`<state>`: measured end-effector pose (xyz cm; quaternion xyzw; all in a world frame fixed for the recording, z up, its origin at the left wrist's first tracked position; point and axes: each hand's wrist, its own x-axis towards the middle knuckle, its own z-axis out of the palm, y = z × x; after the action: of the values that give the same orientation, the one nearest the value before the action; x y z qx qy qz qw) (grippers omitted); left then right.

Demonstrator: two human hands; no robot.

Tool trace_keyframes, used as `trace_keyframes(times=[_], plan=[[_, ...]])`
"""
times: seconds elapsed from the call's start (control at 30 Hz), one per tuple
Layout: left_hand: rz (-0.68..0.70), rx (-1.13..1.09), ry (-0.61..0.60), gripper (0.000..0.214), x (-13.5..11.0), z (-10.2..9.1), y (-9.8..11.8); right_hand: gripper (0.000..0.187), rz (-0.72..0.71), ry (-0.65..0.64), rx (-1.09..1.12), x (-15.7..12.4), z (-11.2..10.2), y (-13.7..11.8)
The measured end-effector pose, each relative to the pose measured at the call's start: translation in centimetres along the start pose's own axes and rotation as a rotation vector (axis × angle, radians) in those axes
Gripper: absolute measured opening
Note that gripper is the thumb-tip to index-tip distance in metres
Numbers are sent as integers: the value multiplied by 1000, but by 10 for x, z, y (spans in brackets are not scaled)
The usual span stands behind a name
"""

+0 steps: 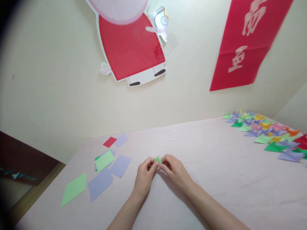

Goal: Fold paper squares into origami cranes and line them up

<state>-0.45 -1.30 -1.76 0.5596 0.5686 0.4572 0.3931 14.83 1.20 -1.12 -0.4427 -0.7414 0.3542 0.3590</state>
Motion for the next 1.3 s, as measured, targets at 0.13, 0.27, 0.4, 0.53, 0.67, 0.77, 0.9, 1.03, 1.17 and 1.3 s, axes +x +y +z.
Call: trace_keyframes(times=[0.13,0.27,0.4,0.53,0.67,0.77,0.9,1.03,1.17,1.3], plan=[[-9,-17,-8,17,2,-1,1,25,-14,3,-36,1,-2,0],[4,-50,-67,14,6,-5,3,23,-40,-36,-74,-1,-5,1],[-13,-49,-73,16,6,-5,0,21,-39,-50,-116,-1,-7,3],[-18,-28,-42,17,3,-2,0,24,-27,-51,-105,0,-7,2],[-14,-26,-59,19,3,-3,2,22,-29,-27,-57,0,-7,2],[-16,-35,-79,18,5,-4,2,21,-34,-1,-27,0,-7,4],[-28,-7,-62,21,6,-5,-4,23,-17,-12,-28,0,-8,8],[0,62,-57,21,4,-6,-4,22,-30,-29,17,0,-9,8],[87,151,-92,19,3,-7,5,18,-1,-25,130,2,-9,9],[147,221,-141,15,1,-5,13,24,56,-16,230,4,-10,12]])
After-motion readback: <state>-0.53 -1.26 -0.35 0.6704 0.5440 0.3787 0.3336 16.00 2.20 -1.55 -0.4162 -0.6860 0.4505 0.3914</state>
